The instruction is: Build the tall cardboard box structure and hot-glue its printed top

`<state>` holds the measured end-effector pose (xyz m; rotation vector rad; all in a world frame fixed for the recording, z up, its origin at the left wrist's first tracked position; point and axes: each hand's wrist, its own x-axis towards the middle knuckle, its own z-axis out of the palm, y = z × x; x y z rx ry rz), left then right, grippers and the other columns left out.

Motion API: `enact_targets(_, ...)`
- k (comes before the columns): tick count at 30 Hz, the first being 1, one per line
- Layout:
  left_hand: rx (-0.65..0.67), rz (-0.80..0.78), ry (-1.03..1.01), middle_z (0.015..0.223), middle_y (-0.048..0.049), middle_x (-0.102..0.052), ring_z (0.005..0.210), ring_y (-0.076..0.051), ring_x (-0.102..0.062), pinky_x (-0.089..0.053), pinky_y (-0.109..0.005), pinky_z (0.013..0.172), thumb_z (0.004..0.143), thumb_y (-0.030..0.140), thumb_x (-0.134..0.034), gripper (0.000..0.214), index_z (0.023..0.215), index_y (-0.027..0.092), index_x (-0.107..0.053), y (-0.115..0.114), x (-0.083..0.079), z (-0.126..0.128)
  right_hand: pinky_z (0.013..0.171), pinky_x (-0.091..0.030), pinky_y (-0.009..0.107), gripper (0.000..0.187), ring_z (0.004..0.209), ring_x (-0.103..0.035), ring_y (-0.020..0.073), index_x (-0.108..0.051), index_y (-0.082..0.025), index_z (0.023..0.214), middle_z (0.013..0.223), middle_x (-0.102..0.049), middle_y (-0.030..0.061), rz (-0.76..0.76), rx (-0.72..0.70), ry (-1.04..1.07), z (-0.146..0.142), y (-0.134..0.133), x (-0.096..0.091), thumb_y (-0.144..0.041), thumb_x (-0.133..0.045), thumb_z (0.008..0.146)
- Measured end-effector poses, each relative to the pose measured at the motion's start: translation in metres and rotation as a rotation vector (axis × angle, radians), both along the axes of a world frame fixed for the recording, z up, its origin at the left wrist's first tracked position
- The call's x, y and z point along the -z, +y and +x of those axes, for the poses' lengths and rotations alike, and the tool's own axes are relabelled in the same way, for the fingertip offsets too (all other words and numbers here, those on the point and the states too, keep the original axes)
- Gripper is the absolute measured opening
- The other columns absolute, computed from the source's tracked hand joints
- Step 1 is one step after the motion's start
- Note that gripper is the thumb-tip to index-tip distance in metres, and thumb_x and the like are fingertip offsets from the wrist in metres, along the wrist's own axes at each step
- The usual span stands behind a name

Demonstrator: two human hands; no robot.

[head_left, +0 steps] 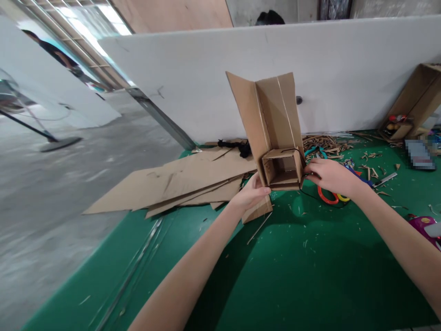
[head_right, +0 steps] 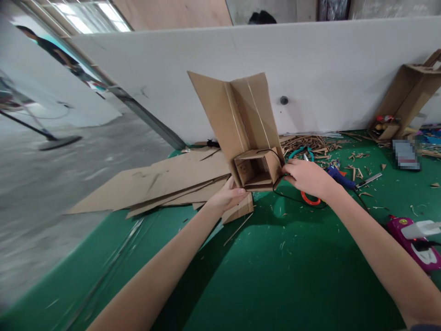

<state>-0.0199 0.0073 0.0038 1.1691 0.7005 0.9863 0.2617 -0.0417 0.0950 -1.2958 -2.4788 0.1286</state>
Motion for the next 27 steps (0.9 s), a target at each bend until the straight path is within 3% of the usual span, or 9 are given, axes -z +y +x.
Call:
enact_targets(4, -0.007, 0.008, 0.001, 0.133, -0.0122, -0.066, 0.133, -0.036, -0.056, -0.040, -0.052, 0.115, 0.050, 0.039, -0.097, 0.085, 0.125, 0.024, -0.059, 0.001, 0.000, 0.000, 0.065, -0.043, 0.030, 0.022, 0.087, -0.066, 0.0212, -0.069, -0.016, 0.104, 0.102, -0.070, 0.0096, 0.124, 0.027, -0.216, -0.003, -0.003, 0.000, -0.018, -0.047, 0.101)
enact_targets(8, -0.014, 0.010, 0.006, 0.137, -0.0133, -0.063, 0.134, -0.037, -0.055, -0.040, -0.051, 0.116, 0.050, 0.038, -0.097, 0.089, 0.129, 0.023, -0.059, 0.001, -0.002, -0.001, 0.060, -0.036, 0.031, 0.027, 0.085, -0.066, 0.0215, -0.069, -0.015, 0.100, 0.098, -0.071, 0.0105, 0.233, 0.038, -0.406, 0.000, -0.003, 0.000, -0.003, -0.045, 0.095)
enact_targets(13, -0.024, 0.020, 0.001, 0.135, -0.0121, -0.064, 0.135, -0.037, -0.054, -0.040, -0.052, 0.116, 0.051, 0.037, -0.096, 0.086, 0.128, 0.024, -0.059, 0.002, -0.005, -0.005, 0.056, -0.035, 0.031, 0.029, 0.086, -0.068, 0.0234, -0.069, -0.017, 0.102, 0.097, -0.072, 0.0126, 0.265, 0.211, -0.419, 0.011, 0.005, 0.005, -0.005, -0.043, 0.095)
enact_targets(20, -0.018, 0.032, -0.002, 0.131, -0.0111, -0.066, 0.133, -0.037, -0.055, -0.039, -0.053, 0.116, 0.052, 0.037, -0.096, 0.079, 0.121, 0.023, -0.062, 0.003, -0.008, -0.008, 0.063, -0.046, 0.032, 0.032, 0.094, -0.072, 0.0294, -0.070, -0.016, 0.108, 0.110, -0.073, 0.0169, -0.017, 0.507, -0.486, 0.041, 0.020, 0.015, -0.006, -0.043, 0.092)
enact_targets(24, -0.020, 0.042, 0.000, 0.134, -0.0108, -0.065, 0.134, -0.037, -0.054, -0.039, -0.054, 0.116, 0.054, 0.038, -0.096, 0.080, 0.124, 0.025, -0.061, 0.004, -0.005, -0.009, 0.070, -0.052, 0.038, 0.031, 0.095, -0.073, 0.0351, -0.072, -0.011, 0.102, 0.107, -0.074, 0.0203, -0.120, 0.576, -0.523, 0.055, 0.021, 0.023, -0.003, -0.046, 0.087)
enact_targets(27, -0.016, 0.050, 0.000, 0.136, -0.0112, -0.064, 0.135, -0.037, -0.054, -0.039, -0.054, 0.116, 0.054, 0.038, -0.096, 0.084, 0.129, 0.026, -0.059, 0.005, -0.005, -0.009, 0.072, -0.053, 0.041, 0.032, 0.097, -0.072, 0.0373, -0.070, -0.010, 0.112, 0.115, -0.071, 0.0224, -0.172, 0.577, -0.523, 0.056, 0.018, 0.020, -0.009, -0.050, 0.087)
